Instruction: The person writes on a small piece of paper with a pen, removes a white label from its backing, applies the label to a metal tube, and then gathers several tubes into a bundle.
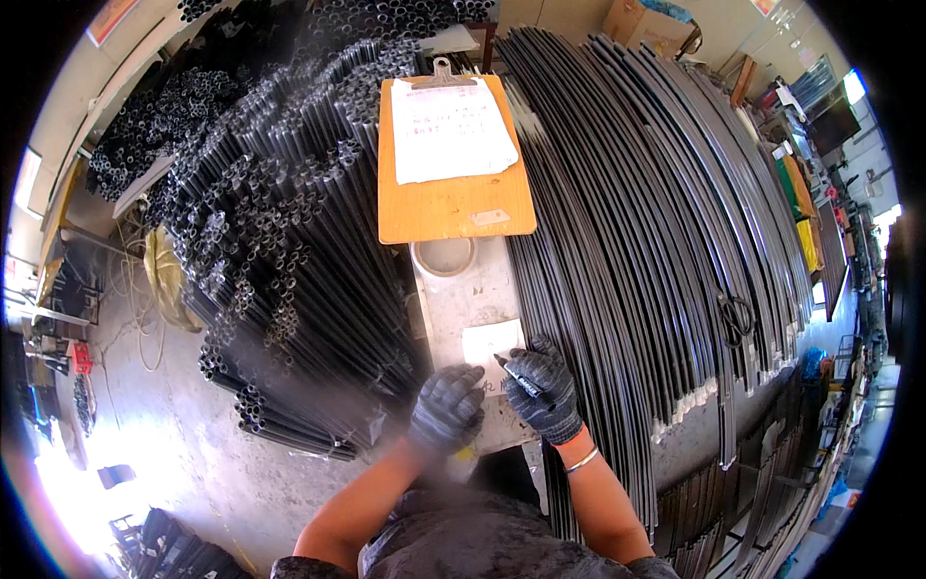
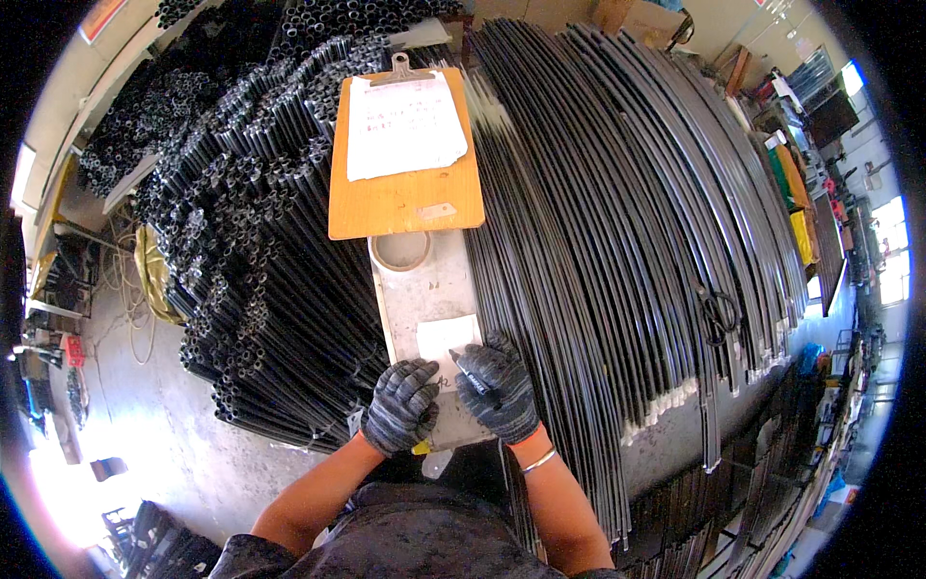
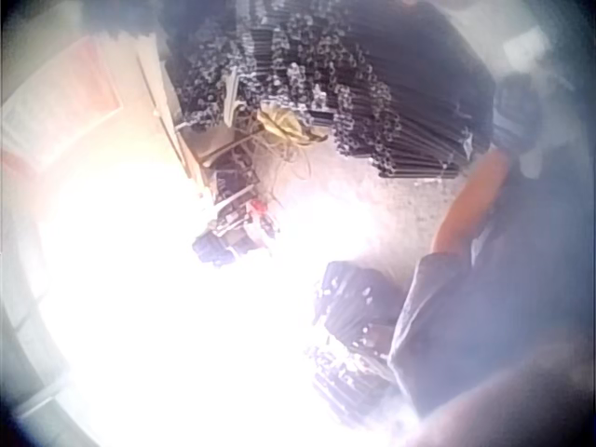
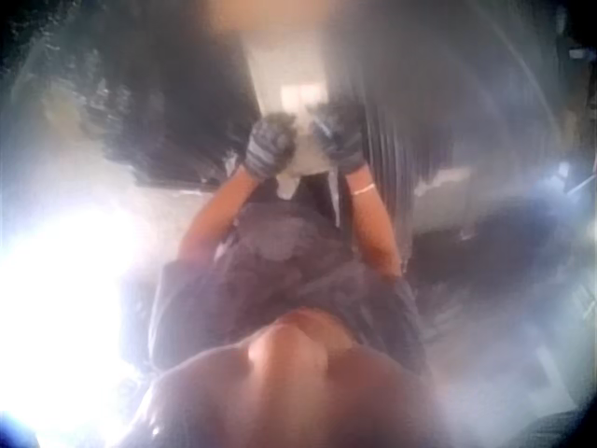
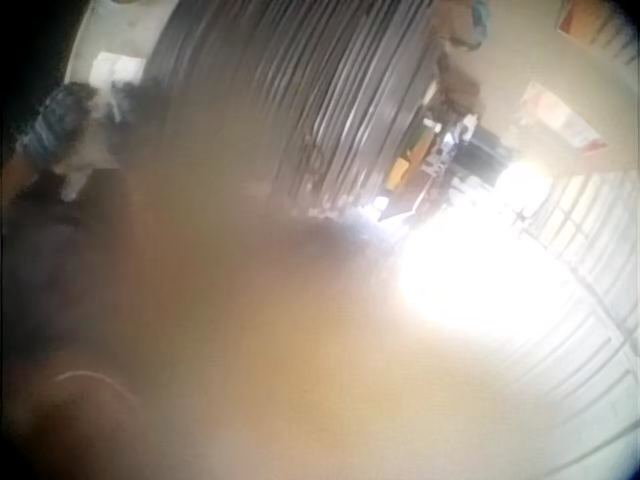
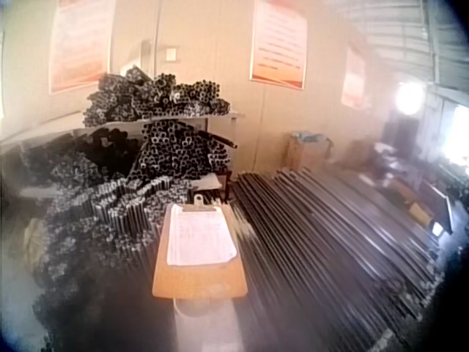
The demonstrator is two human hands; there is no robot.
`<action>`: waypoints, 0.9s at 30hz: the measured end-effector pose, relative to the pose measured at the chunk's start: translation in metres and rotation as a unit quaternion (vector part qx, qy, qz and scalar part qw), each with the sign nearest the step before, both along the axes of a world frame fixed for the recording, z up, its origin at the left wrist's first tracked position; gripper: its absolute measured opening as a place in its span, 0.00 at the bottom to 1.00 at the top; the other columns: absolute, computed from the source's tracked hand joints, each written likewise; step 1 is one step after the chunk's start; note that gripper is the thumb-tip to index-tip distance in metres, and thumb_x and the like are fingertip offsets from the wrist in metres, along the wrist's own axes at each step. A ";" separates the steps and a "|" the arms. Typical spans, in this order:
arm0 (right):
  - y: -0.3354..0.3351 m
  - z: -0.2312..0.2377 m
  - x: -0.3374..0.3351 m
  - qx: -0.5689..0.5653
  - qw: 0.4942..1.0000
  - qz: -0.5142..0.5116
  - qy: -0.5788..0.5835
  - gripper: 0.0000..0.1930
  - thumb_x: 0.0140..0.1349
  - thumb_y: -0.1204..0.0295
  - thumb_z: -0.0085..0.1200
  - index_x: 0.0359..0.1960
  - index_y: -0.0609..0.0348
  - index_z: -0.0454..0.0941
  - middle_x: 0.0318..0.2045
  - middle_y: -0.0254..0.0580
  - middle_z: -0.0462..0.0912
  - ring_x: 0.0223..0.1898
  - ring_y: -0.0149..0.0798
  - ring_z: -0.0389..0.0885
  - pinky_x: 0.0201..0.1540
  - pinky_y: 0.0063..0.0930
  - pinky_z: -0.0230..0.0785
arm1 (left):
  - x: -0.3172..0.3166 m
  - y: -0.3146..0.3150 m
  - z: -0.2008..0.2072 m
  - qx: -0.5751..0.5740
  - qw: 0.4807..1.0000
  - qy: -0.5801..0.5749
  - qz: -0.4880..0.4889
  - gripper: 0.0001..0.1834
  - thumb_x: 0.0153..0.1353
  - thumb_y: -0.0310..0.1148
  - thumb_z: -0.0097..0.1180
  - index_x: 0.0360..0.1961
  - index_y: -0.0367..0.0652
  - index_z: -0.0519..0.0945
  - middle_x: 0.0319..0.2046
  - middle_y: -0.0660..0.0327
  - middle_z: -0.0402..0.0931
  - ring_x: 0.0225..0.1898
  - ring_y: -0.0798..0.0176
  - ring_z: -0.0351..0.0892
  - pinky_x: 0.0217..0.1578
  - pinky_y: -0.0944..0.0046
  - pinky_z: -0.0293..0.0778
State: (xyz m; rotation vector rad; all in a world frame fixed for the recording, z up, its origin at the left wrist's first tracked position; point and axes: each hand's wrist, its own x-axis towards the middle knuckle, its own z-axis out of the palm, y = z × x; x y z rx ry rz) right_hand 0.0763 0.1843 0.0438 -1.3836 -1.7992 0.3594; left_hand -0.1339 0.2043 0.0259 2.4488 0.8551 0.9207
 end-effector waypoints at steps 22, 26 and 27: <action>-0.006 -0.013 -0.001 0.016 1.000 -0.022 -0.006 0.17 0.49 0.75 0.67 0.40 0.52 0.77 0.38 0.41 0.83 0.43 0.46 0.82 0.59 0.46 0.70 | -0.001 -0.001 -0.005 -0.011 0.999 0.034 -0.003 0.21 0.44 0.31 0.59 0.43 0.42 0.75 0.54 0.50 0.74 0.54 0.45 0.72 0.57 0.45 0.66; -0.008 -0.018 0.000 0.023 0.999 -0.035 -0.019 0.16 0.49 0.75 0.67 0.39 0.53 0.77 0.38 0.41 0.83 0.43 0.46 0.82 0.59 0.46 0.69 | 0.000 -0.001 -0.005 -0.005 0.999 0.034 0.001 0.20 0.45 0.30 0.59 0.42 0.42 0.75 0.54 0.50 0.74 0.54 0.45 0.73 0.57 0.45 0.66; -0.008 -0.017 0.000 0.028 0.999 -0.031 -0.018 0.15 0.49 0.75 0.67 0.39 0.53 0.77 0.38 0.41 0.83 0.42 0.46 0.82 0.59 0.46 0.69 | 0.000 -0.001 -0.004 -0.004 0.999 0.031 0.001 0.20 0.45 0.30 0.59 0.42 0.42 0.75 0.54 0.50 0.74 0.54 0.45 0.73 0.57 0.45 0.66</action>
